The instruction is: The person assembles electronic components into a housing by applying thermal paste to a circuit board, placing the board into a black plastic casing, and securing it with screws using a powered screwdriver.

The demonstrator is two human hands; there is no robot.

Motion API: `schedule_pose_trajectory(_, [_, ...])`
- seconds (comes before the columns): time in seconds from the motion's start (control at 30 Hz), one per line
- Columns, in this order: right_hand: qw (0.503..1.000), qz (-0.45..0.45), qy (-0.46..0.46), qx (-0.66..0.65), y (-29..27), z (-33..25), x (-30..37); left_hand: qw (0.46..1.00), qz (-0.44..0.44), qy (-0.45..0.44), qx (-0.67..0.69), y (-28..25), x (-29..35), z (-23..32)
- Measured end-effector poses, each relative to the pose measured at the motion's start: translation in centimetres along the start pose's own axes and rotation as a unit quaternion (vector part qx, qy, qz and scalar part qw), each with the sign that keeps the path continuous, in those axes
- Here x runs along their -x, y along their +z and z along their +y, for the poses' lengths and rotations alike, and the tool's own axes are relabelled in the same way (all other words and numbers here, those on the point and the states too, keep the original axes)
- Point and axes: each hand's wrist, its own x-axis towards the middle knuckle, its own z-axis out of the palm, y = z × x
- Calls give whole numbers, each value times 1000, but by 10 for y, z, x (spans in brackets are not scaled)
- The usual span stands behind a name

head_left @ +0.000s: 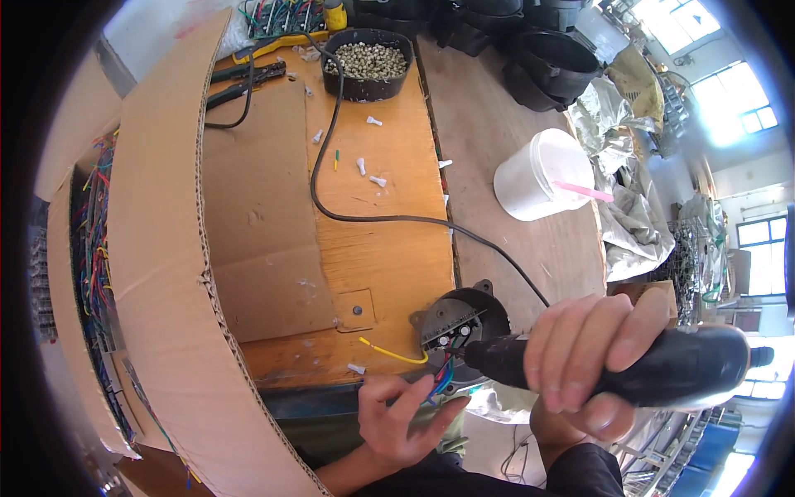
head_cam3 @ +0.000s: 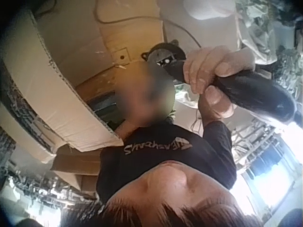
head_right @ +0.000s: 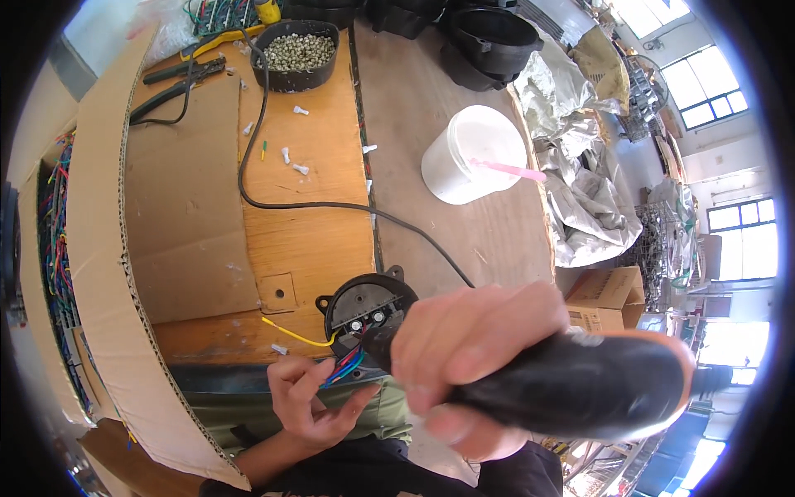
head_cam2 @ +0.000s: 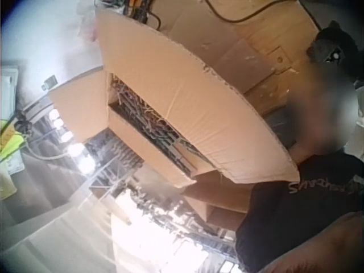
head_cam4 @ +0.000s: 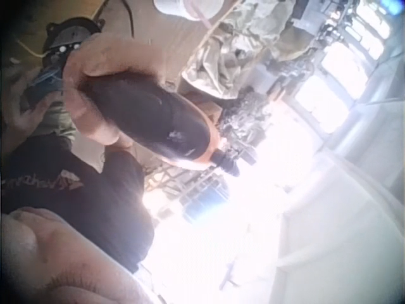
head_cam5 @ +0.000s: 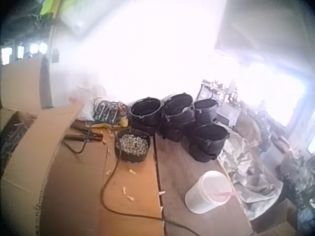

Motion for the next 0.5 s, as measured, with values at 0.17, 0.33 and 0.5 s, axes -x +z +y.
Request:
schedule_pose_trajectory(0.17, [998,-20,42,49,7,9,-4,999,-15,44,28,1,2,-11])
schedule_pose_trajectory(0.33, [988,-59,89,112,8,8,-8,997,1,59,42,4,4,-12])
schedule_pose_trajectory(0.5, [991,-11,82,101,13,16,0,997,11,58,44,6,3,-10])
